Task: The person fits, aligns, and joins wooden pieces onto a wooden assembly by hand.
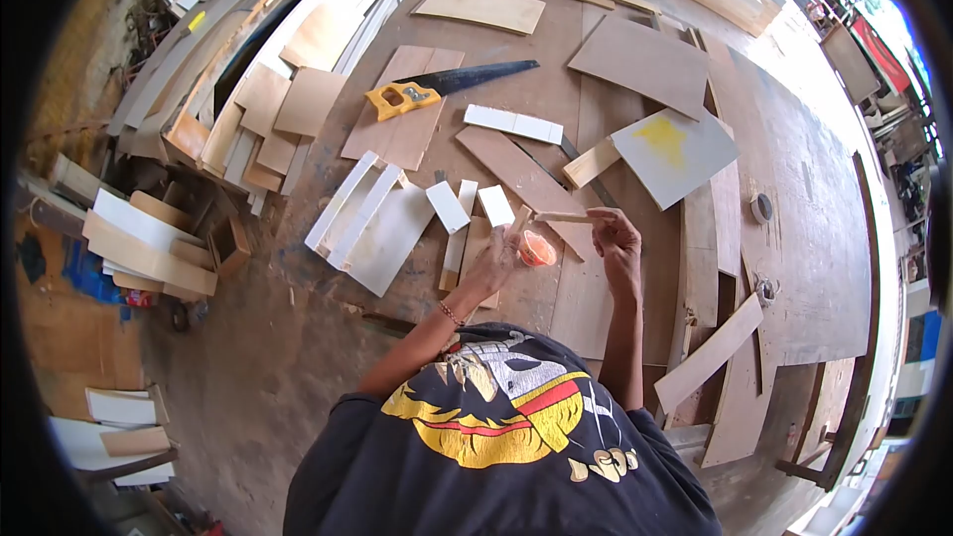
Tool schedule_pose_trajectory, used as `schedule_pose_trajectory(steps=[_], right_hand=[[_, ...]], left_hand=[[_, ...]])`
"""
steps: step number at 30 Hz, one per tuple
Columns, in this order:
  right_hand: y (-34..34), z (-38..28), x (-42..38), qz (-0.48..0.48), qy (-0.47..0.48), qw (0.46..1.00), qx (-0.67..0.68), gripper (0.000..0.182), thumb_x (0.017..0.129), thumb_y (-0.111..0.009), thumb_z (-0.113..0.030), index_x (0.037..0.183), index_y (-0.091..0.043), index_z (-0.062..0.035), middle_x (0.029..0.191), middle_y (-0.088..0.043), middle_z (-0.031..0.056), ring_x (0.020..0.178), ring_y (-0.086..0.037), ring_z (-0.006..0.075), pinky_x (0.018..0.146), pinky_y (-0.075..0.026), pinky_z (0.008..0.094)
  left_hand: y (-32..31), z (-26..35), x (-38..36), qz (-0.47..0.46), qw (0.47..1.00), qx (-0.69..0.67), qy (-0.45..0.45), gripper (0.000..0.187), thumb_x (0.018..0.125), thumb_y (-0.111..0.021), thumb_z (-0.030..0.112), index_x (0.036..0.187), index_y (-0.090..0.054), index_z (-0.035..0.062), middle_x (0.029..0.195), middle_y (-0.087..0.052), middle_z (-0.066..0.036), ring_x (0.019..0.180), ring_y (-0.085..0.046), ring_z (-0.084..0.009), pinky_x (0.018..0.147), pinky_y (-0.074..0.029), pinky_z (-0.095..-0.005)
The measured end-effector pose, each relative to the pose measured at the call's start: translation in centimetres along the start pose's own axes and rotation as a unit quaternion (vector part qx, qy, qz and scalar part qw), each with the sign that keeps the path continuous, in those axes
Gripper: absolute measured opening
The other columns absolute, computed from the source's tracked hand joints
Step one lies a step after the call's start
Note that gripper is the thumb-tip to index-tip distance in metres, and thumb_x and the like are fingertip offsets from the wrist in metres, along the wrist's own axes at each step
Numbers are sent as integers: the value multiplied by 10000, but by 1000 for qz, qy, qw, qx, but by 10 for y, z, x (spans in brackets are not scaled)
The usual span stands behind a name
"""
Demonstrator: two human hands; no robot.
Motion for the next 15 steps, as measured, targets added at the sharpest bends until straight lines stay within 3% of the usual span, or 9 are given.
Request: schedule_pose_trajectory(steps=[2, 4, 7, 11, 15], right_hand=[[2, -3, -2, 3, -13, 999, 52, 127, 919, -513, -72, 992, -611, -38, 688, -511, -5, 580, -408, 48, 506, -312, 185], [2, -2, -3, 5, -19, 991, 135, 122, 920, -520, -95, 997, -594, -36, 704, -527, 15, 595, -452, 68, 530, -364, 198], [-3, 0, -4, 15, -10, 982, 190, 110, 913, -531, -89, 988, -578, -22, 726, -538, 14, 619, -480, 67, 545, -388, 199], [-2, 13, -2, 14, 2, 979, 202, 106, 905, -548, -103, 971, -560, -20, 729, -548, 18, 641, -504, 77, 556, -401, 201], [-7, 16, -2, 28, 18, 981, 194, 108, 858, -536, -65, 955, -548, -19, 825, -562, 51, 690, -521, 90, 595, -420, 218]], left_hand=[[6, 16, -10, 9, 1000, 14, -2, 609, 943, -390, 447, 1298, -322, -43, 1193, -496, -308, 1117, -487, -435, 929, -392, -440], [14, 34, -19, 57, 990, 115, -58, 447, 940, -446, 362, 1169, -437, -23, 946, -614, -208, 903, -604, -337, 772, -455, -407], [25, 58, -32, 105, 974, 188, -75, 464, 889, -537, 320, 1174, -501, -43, 1091, -574, -255, 984, -567, -391, 842, -446, -434], [32, 56, -33, 129, 963, 219, -89, 424, 860, -580, 280, 1137, -543, -40, 1053, -596, -243, 970, -586, -363, 828, -457, -414], [40, 56, -35, 156, 941, 239, -184, 406, 827, -620, 241, 1122, -566, -33, 1007, -615, -231, 925, -599, -362, 802, -467, -405]])
Point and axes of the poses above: each hand's wrist, its own x-axis towards the middle knuckle, its own y-axis out of the back of the hand, z = x × y, the point moved 3 cm from there along x, towards the middle knuckle
